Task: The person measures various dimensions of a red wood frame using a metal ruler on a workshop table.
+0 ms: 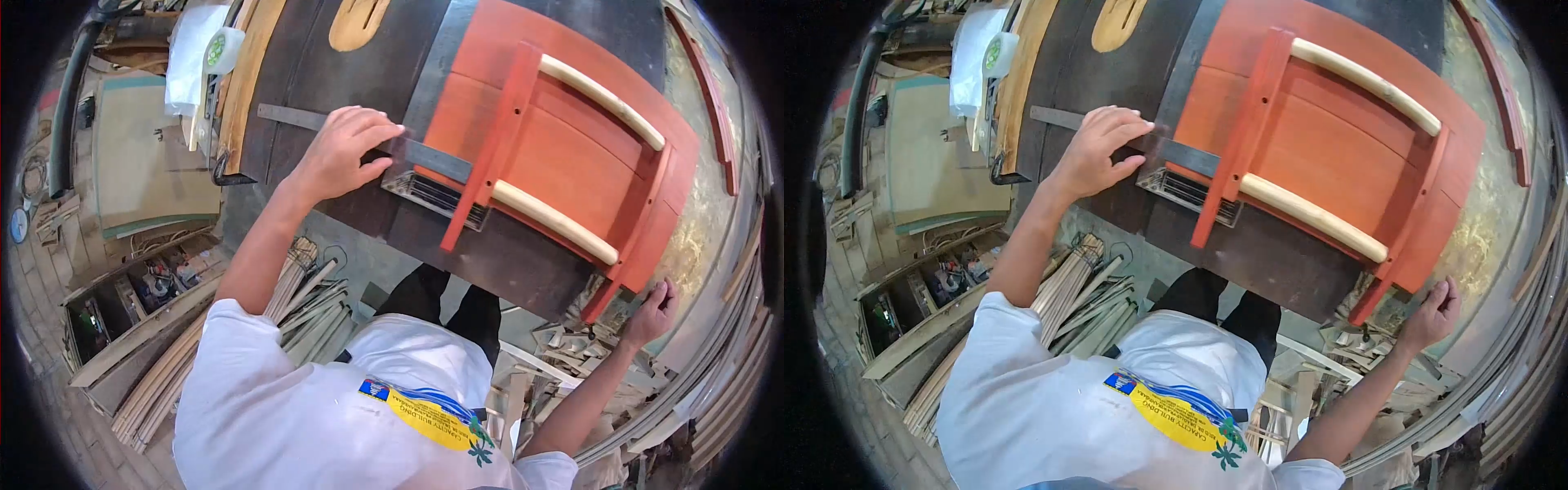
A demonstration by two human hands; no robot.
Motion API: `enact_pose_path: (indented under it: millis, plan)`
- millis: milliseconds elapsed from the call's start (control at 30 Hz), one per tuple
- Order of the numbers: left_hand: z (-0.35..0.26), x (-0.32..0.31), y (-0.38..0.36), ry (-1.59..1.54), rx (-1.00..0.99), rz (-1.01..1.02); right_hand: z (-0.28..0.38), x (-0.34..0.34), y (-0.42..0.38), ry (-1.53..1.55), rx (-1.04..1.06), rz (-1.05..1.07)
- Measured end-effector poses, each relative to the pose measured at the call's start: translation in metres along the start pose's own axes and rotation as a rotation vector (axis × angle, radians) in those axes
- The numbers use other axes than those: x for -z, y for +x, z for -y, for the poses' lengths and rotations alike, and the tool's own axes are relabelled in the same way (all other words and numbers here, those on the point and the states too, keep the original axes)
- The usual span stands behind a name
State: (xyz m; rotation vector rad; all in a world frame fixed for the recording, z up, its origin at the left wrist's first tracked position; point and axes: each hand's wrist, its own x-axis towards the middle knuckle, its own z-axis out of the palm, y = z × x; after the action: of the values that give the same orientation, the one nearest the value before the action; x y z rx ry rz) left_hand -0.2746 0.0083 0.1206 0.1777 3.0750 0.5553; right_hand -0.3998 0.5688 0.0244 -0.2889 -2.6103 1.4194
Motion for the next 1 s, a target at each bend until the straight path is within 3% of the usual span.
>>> enact_pose_path:
  millis: [67, 200, 333, 1000]
  plan:
    - [0.010, -0.011, -0.002, -0.032, -0.070, -0.030, 0.007, -0.005, 0.002, -0.296, 0.216, -0.033]
    - [0.021, -0.024, -0.002, -0.087, -0.144, -0.146, 0.005, -0.003, 0.005, -0.294, 0.061, -0.043]
    - [0.032, -0.033, -0.004, -0.069, -0.227, -0.221, 0.010, -0.006, 0.008, -0.361, 0.202, -0.042]
    - [0.034, -0.040, -0.004, -0.125, -0.239, -0.250, 0.000, 0.003, 0.018, -0.422, 0.173, -0.032]
